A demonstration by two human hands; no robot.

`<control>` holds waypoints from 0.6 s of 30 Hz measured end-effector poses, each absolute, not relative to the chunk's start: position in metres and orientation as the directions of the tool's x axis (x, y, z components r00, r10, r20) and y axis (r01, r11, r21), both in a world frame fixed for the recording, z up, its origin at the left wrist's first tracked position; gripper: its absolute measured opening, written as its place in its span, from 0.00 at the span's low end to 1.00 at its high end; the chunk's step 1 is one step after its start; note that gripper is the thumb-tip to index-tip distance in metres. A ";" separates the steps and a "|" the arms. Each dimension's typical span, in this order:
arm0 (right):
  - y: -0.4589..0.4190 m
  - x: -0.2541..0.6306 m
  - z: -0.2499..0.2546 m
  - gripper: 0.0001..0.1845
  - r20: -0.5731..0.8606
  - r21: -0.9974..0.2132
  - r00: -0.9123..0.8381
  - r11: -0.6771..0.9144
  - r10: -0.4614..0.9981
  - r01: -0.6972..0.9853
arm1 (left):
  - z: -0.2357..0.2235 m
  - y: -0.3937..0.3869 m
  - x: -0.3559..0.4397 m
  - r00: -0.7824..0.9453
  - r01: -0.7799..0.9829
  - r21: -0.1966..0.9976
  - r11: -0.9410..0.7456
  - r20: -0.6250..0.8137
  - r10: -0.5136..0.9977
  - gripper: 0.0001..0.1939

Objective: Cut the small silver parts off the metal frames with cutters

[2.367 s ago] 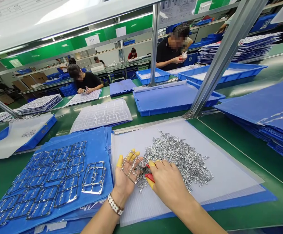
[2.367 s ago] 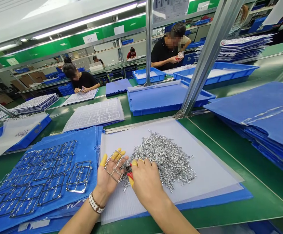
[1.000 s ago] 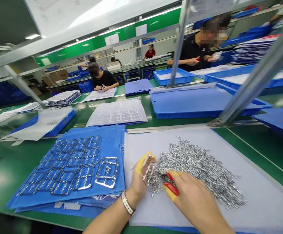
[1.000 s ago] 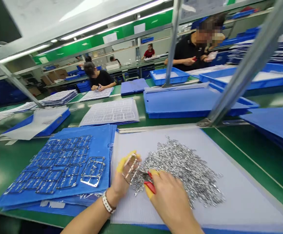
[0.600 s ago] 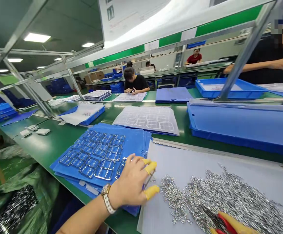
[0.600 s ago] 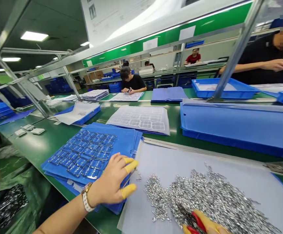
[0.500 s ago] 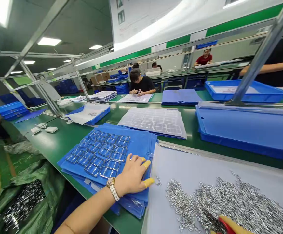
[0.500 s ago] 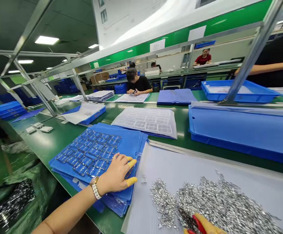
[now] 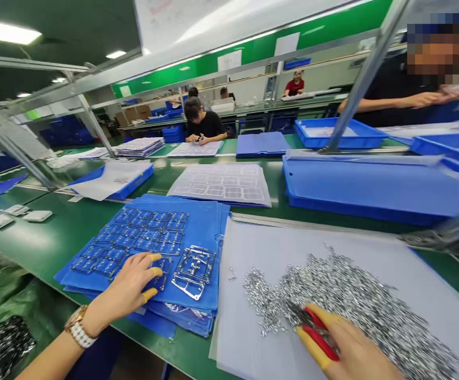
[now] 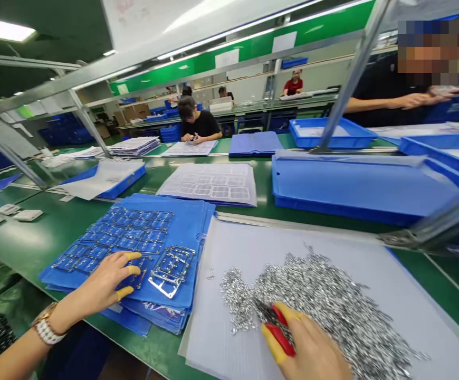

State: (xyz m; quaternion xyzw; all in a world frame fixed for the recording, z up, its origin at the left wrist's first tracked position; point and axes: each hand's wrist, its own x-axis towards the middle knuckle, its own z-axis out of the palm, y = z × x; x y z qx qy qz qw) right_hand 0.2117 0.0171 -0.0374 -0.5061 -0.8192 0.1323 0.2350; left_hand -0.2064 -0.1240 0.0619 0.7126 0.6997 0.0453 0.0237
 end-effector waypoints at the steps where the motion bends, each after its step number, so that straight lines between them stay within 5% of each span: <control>1: 0.015 0.206 -0.028 0.20 0.238 -0.433 -0.381 0.449 0.893 0.782 | 0.058 -0.125 -0.207 0.033 0.996 0.086 -0.037 0.052 0.998 0.14; 8: 0.008 0.210 -0.013 0.21 0.233 -0.403 -0.364 0.430 0.902 0.808 | 0.048 -0.126 -0.224 0.100 0.976 0.155 -0.152 0.305 0.947 0.09; 13: 0.001 0.207 -0.010 0.20 0.264 -0.555 -0.306 0.404 0.914 0.727 | 0.075 -0.124 -0.206 -0.270 0.797 0.588 -0.140 0.553 0.788 0.07; 15: -0.006 0.191 -0.002 0.20 0.291 -0.673 -0.265 0.394 0.919 0.626 | 0.083 -0.112 -0.175 -0.376 0.586 0.777 -0.229 0.511 0.773 0.06; 18: -0.017 0.162 0.006 0.20 0.315 -0.835 -0.196 0.370 0.929 0.408 | 0.078 -0.078 -0.113 -0.344 0.324 0.897 -0.300 0.408 0.846 0.04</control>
